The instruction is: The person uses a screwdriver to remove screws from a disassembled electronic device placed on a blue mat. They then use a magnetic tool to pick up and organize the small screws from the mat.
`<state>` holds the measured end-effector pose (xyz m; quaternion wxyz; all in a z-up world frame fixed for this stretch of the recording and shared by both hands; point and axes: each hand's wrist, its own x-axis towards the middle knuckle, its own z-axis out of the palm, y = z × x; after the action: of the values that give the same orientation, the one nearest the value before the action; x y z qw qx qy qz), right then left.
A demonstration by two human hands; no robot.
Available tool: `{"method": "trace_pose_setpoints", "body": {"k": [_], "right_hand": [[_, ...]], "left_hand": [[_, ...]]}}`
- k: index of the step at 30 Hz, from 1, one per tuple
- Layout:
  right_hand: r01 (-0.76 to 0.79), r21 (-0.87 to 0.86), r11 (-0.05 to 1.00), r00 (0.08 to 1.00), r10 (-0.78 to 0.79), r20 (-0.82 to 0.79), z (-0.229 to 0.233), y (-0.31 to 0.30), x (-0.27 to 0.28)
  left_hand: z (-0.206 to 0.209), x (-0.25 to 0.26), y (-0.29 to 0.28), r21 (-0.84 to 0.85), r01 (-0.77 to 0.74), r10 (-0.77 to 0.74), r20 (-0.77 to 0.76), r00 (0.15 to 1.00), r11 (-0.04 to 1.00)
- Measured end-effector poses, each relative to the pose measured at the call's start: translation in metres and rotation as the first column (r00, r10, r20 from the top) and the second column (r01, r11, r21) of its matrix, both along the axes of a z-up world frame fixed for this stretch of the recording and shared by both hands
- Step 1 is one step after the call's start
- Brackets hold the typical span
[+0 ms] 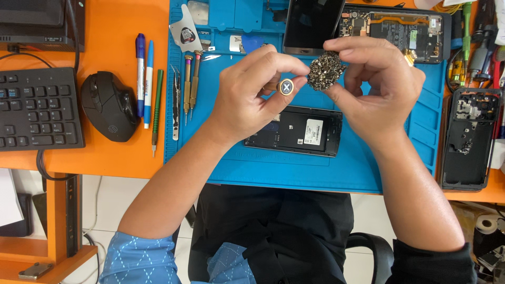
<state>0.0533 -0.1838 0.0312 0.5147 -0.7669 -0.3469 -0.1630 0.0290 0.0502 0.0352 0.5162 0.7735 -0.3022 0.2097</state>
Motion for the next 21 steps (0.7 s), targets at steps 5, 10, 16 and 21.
{"method": "trace_pose_setpoints", "body": {"k": [5, 10, 16, 21], "right_hand": [[0.022, -0.019, 1.0, 0.999, -0.021, 0.046, 0.0026, 0.0026, -0.0015], [0.031, -0.023, 0.999, 0.998, -0.03, 0.061, 0.0033, 0.0031, -0.0017], [0.062, -0.061, 0.996, 0.99, -0.054, 0.13, 0.005, 0.004, -0.001], [0.053, -0.095, 0.994, 0.982, -0.035, 0.187, 0.0046, 0.0045, -0.0003]], "left_hand": [[0.0001, -0.0001, -0.0007, 0.007, -0.006, 0.006, -0.011, 1.0, 1.0], [0.0, 0.0011, -0.0008, 0.014, -0.018, 0.018, 0.007, 1.0, 1.0], [-0.0023, 0.0025, 0.0005, 0.055, -0.038, 0.038, 0.002, 0.999, 0.998], [-0.0064, 0.0009, 0.0013, 0.088, -0.039, 0.039, -0.001, 0.999, 0.995]]}}
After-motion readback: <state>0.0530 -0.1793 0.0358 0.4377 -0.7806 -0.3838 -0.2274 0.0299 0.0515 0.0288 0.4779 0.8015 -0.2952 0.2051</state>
